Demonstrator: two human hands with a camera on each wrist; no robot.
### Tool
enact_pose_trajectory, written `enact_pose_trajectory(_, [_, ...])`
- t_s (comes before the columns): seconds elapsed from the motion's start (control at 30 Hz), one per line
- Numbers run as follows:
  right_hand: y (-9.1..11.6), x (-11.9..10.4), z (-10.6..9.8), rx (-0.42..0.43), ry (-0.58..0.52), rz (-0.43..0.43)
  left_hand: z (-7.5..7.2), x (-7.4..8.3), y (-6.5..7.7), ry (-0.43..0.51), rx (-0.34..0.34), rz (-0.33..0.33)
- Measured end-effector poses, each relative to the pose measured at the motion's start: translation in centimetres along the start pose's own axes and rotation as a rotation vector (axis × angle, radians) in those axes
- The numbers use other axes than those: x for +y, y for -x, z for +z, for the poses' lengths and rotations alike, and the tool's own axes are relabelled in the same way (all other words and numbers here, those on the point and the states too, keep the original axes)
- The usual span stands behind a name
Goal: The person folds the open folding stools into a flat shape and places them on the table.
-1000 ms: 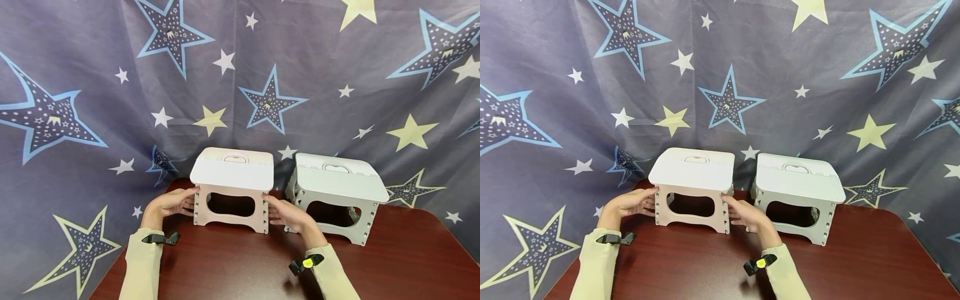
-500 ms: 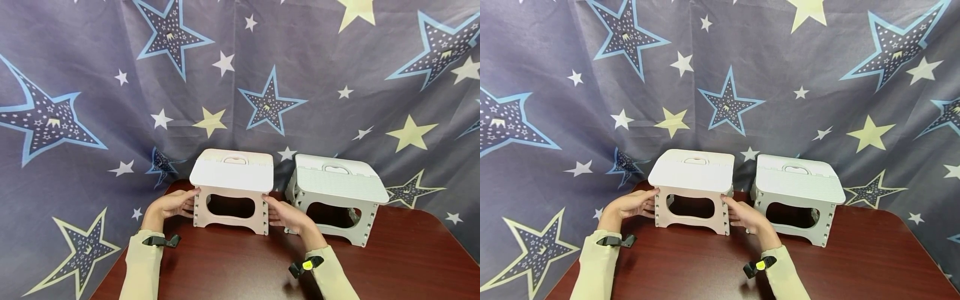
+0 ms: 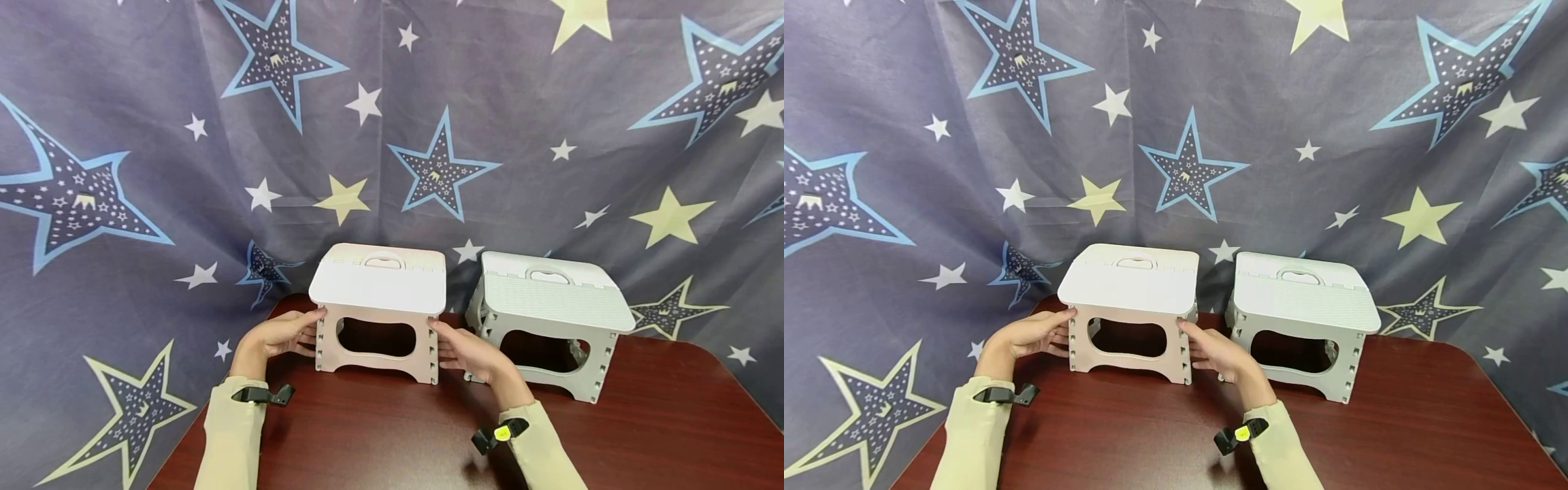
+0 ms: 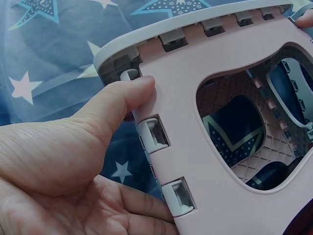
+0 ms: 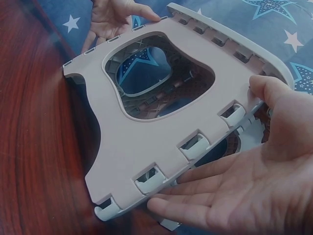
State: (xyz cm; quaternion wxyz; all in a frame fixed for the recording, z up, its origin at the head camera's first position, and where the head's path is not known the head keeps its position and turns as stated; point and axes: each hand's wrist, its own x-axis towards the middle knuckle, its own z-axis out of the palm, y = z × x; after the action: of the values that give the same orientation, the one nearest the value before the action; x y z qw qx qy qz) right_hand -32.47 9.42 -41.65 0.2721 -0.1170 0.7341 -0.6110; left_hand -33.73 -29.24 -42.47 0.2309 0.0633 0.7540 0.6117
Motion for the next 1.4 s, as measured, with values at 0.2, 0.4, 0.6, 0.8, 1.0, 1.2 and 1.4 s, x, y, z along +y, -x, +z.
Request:
enact_pose_trajectory(0.2, [-0.12,-0.03,-0.04,-0.007,-0.005,-0.008,-0.10,0.05,0.07,0.002,-0.003,0.008])
enact_pose_trajectory(0.4, [-0.20,-0.01,-0.06,-0.008,0.001,-0.019,-0.18,-0.04,0.00,-0.001,-0.009,0.013])
enact_pose_trajectory(0.6, [-0.22,0.11,-0.07,0.000,0.007,-0.027,-0.14,-0.04,0.01,0.002,-0.007,0.018])
enact_pose_trajectory(0.8, [-0.19,0.21,-0.06,0.008,0.012,-0.036,-0.08,-0.06,-0.08,-0.004,0.001,0.016])
enact_pose_trajectory(1.0, [-0.19,0.26,-0.06,0.015,0.014,-0.045,-0.03,-0.16,-0.22,-0.006,0.002,0.018])
enact_pose_trajectory(1.2, [-0.26,0.38,-0.04,0.020,0.017,-0.053,-0.04,-0.24,-0.23,-0.016,-0.006,0.025])
enact_pose_trajectory(1.4, [-0.38,0.51,-0.12,0.009,0.014,-0.061,0.03,-0.23,-0.18,-0.015,-0.013,0.034])
